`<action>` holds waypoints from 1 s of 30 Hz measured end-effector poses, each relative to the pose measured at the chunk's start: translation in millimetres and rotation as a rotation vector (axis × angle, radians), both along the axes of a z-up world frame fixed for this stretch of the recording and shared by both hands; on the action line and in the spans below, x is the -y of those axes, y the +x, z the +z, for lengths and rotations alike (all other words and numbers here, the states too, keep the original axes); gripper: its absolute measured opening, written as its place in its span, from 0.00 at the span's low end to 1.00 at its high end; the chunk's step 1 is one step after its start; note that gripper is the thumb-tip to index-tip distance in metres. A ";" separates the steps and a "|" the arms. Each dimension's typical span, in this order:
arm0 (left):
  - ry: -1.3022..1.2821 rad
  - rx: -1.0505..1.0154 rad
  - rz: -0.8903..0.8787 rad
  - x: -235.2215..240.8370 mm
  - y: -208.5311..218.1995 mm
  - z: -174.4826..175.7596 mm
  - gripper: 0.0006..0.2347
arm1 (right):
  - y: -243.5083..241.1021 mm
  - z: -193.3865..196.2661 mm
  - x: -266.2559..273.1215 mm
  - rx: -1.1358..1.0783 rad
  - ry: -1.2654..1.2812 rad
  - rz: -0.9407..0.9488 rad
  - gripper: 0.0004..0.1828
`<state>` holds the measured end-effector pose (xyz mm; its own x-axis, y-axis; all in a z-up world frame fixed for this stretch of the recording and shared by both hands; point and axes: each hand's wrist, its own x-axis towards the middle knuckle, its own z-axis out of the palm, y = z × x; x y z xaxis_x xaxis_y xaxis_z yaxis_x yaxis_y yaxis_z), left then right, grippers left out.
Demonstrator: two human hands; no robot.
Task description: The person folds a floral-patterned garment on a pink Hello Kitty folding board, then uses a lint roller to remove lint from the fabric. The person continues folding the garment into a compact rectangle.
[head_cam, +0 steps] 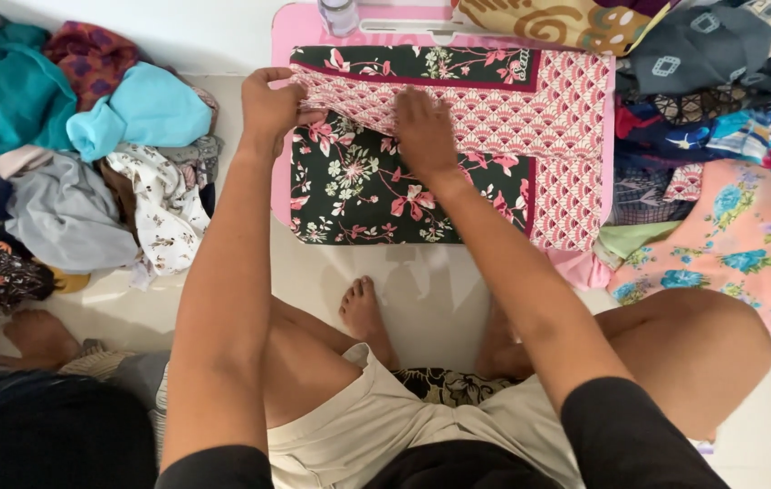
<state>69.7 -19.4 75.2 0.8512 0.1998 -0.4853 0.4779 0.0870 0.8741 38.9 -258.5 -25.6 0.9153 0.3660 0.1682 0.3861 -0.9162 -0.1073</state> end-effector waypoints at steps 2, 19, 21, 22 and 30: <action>-0.019 0.012 0.007 -4.4 0.2 -4.2 0.13 | -6.3 16.7 30.3 -0.089 -0.050 -0.061 0.39; 0.023 0.019 -0.157 -17.6 -11.1 2.3 0.03 | -12.3 58.4 284.5 -0.200 -0.484 -0.116 0.16; 0.078 -0.020 -0.248 -22.0 -12.4 -1.0 0.03 | -3.4 39.6 318.4 -0.070 -0.373 0.026 0.26; 0.076 -0.019 -0.251 -23.6 -12.7 -1.7 0.03 | -4.6 42.8 321.2 -0.070 -0.375 0.023 0.26; 0.138 -0.043 -0.288 -24.5 -3.7 -10.7 0.07 | 17.3 54.0 322.2 -0.417 -0.129 -0.076 0.22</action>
<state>66.0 5.1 64.5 0.8617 0.0200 -0.5071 0.5024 -0.1752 0.8467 56.2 -580.7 28.3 0.9204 0.2884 -0.2641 0.2647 -0.9566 -0.1222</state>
